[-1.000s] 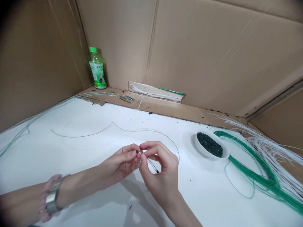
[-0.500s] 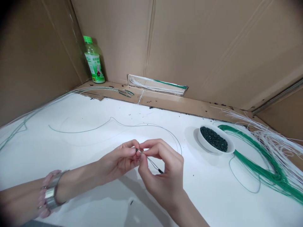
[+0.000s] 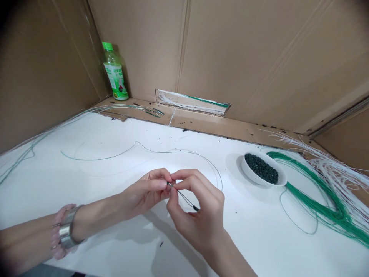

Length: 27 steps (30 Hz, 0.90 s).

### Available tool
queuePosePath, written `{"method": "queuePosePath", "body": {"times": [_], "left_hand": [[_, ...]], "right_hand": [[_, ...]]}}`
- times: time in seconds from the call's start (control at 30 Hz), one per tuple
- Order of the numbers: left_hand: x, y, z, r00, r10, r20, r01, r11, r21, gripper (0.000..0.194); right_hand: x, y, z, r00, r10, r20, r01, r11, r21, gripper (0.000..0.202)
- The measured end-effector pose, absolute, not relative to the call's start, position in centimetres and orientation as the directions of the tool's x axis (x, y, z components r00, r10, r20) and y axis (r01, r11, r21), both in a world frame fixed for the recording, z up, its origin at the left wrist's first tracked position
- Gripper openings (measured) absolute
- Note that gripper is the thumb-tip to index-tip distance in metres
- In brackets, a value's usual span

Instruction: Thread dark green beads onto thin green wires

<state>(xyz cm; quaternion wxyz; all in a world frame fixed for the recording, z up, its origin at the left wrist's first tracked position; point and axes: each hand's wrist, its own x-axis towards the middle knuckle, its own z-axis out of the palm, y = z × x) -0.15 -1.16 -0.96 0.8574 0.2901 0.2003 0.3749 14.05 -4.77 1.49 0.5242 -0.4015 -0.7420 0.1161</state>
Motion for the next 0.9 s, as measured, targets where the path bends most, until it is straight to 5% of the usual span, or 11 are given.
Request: {"method": "queuePosePath", "body": {"times": [0.9], "left_hand": [[-0.40, -0.77, -1.45, 0.560, 0.829, 0.013, -0.511, 0.333, 0.793, 0.006]], "right_hand": [[14.12, -4.77, 1.66, -0.179, 0.686, 0.705, 0.522, 0.674, -0.523, 0.019]]}}
